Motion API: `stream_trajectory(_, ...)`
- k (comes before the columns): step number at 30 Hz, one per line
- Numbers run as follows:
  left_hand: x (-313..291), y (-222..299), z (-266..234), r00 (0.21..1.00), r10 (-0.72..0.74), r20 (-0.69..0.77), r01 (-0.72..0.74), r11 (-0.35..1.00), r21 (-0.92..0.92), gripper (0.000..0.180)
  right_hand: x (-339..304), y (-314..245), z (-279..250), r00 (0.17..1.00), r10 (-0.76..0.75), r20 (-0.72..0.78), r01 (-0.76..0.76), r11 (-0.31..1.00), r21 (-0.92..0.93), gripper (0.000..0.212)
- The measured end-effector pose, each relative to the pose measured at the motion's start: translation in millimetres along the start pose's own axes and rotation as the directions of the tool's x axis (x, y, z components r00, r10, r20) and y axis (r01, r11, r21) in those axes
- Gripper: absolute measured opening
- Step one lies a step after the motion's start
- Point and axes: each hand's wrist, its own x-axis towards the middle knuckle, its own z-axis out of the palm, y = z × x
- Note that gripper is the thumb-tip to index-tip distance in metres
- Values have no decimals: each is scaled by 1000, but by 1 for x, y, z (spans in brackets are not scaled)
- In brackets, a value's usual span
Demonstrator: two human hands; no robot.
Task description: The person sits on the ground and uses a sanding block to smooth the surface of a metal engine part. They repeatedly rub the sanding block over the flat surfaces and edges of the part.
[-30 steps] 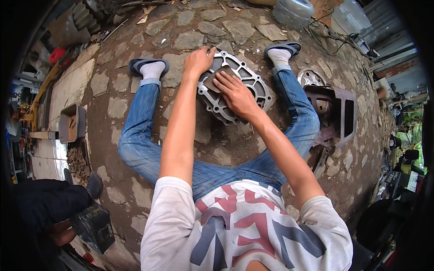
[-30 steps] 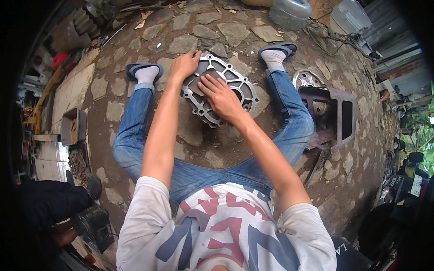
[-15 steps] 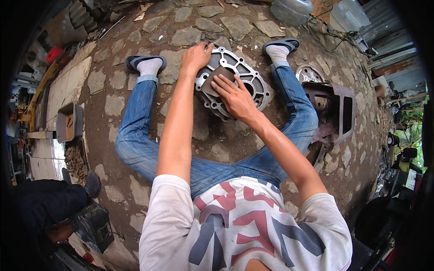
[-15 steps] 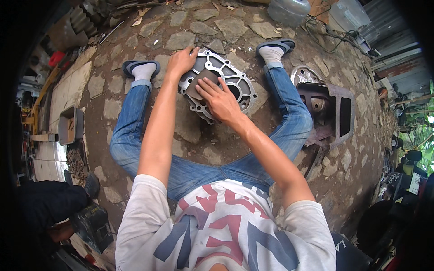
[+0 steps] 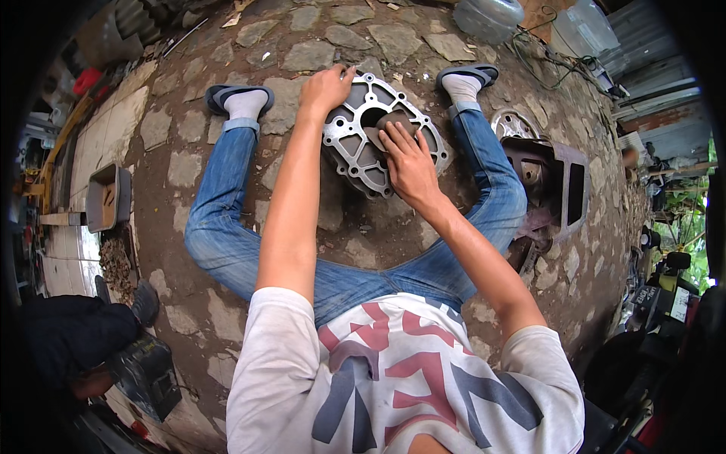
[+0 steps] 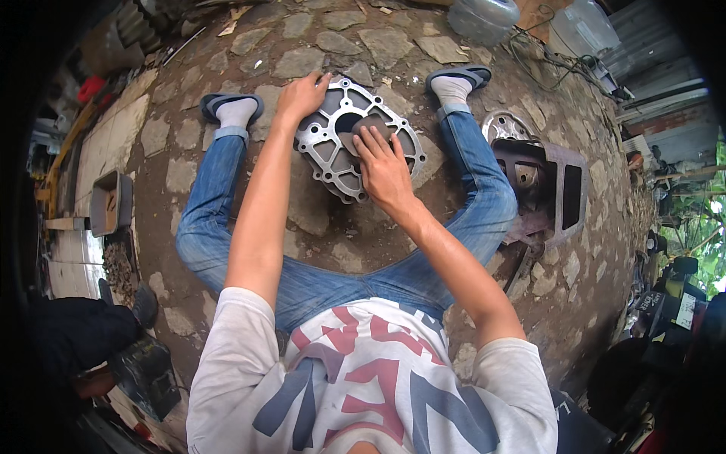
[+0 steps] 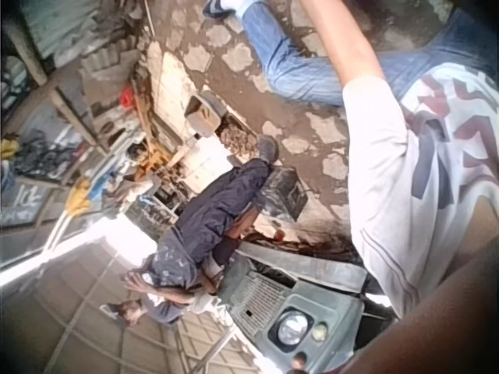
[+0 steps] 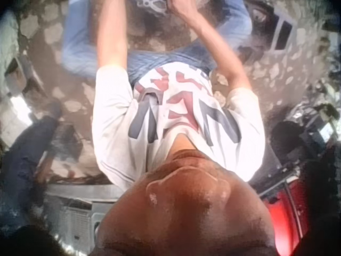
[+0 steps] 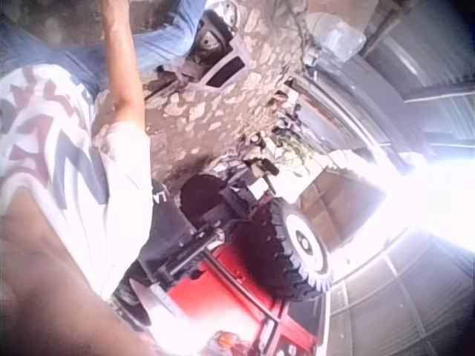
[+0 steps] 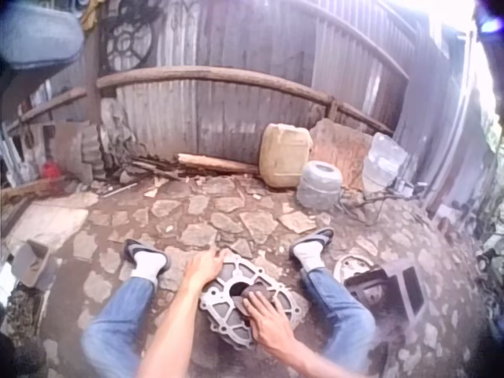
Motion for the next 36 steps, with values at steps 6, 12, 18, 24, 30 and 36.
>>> stream_trajectory(6, -1, 3, -4, 1000, -6, 7, 6, 1000, -4, 56, 8, 4, -8, 998, -47, 31, 48, 999, -11, 49)
stream_trajectory(12, -1, -1, -1, 1000, -2, 4, 2, 1000, 5, 56, 27, -21, -9, 999, 3, -39, 1, 994, 112, 36)
stream_trajectory(18, 1, 1, -4, 999, -36, 37, 36, 999, 6, 57, 63, -33, -18, 957, 124, 263, -123, 992, -20, 35)
stream_trajectory(24, -1, 8, -3, 998, -32, 45, 33, 999, -7, 57, 80, -37, -10, 933, 151, 325, -128, 988, -91, 38)
stream_trajectory(30, 2, 3, 3, 1000, -21, 5, 21, 1000, -11, 58, 100, -47, -31, 906, 301, 299, -351, 927, 130, 38)
stream_trajectory(36, 2, -2, 5, 1000, -11, 2, 11, 1000, -8, 57, 92, -35, -20, 919, 243, 312, -285, 953, 98, 34)
